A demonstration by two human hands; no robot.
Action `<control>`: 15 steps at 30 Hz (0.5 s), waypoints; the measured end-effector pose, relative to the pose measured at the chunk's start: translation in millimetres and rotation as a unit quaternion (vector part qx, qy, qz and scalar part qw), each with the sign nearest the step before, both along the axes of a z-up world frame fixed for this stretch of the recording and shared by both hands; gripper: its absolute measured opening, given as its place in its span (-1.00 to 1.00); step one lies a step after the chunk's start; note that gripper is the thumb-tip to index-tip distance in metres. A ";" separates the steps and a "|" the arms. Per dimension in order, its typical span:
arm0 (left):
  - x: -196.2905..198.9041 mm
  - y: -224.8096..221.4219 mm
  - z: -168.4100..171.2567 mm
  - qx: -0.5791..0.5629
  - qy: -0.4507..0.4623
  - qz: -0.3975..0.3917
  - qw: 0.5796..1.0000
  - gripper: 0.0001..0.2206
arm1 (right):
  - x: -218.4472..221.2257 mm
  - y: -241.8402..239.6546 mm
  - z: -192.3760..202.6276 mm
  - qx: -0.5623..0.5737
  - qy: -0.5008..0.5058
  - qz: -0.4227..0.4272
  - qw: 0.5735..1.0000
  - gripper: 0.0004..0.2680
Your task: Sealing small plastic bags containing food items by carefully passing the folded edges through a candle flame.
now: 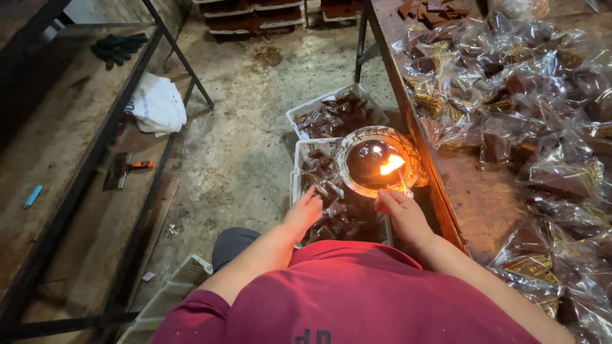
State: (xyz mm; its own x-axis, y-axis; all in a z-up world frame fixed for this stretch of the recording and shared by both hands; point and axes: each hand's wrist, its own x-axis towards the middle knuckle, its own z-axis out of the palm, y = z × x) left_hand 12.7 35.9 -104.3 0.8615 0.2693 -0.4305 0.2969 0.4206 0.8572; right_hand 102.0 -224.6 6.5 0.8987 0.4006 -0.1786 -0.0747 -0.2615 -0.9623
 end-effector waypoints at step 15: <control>-91.8 136.1 -83.7 -0.125 0.119 0.215 0.961 -0.41 | 15.1 -30.1 6.0 0.013 -0.239 -0.080 0.968 -0.95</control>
